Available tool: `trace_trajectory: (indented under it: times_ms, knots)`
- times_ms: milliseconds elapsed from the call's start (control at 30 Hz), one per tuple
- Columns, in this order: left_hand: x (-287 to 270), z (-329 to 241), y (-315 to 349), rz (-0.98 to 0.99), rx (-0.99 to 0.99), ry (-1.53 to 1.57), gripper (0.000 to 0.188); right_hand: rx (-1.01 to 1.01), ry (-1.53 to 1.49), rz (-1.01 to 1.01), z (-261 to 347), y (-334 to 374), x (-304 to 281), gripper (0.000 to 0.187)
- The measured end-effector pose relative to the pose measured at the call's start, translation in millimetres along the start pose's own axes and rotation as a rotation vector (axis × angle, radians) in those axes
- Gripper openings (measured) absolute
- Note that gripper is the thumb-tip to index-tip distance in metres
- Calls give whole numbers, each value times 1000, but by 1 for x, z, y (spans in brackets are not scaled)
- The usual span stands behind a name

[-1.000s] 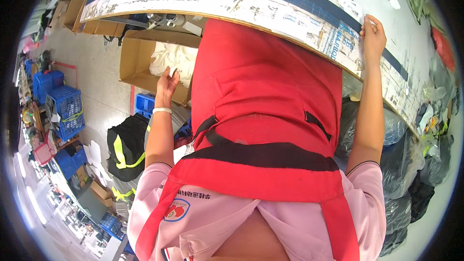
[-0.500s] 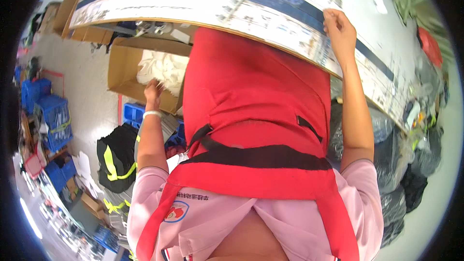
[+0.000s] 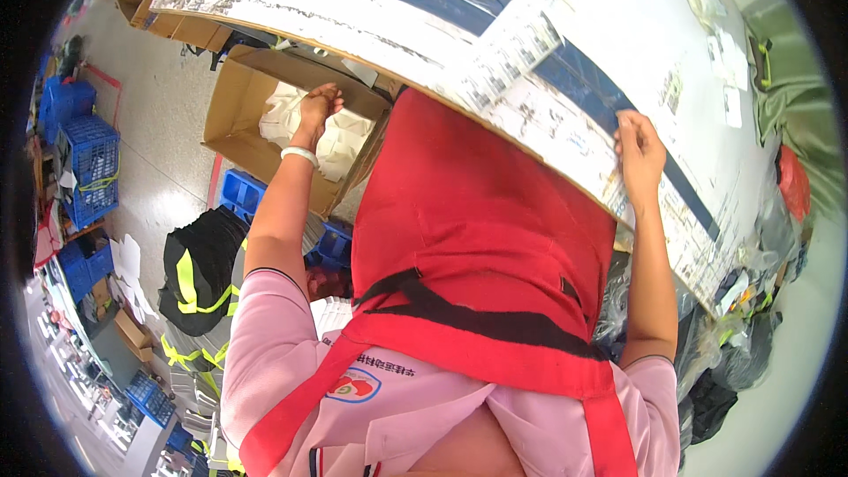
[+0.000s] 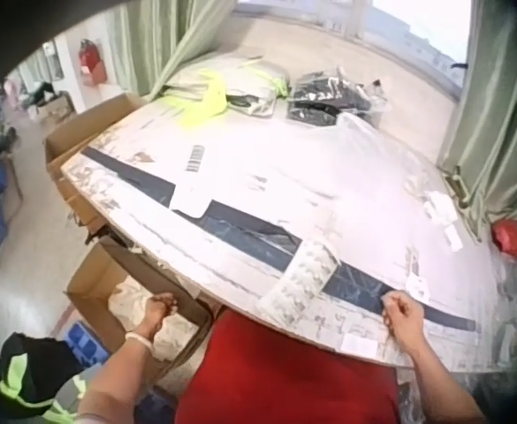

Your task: The recorder is seen applying labels to various items or pieces of paper on a workbench.

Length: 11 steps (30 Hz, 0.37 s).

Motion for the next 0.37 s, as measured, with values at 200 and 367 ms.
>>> trace_trajectory:
  times_ms: [200,367]
  knots:
    - [-2,16,-110,-37,-11,25,20,-43,109,34,-11,-5,-14,20]
    - [-133,-17,-230,-429,445,-477,22,-34,1,149,-25,-20,4,19]
Point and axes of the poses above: each hand's wrist, its own y-axis away from the middle knuckle, its own x-axis out of the palm, z = x × y, the point moved 10 cm from there along -y, towards the middle knuckle, and after that the axes turned 10 degrees about -x, right-handed, at the moved point
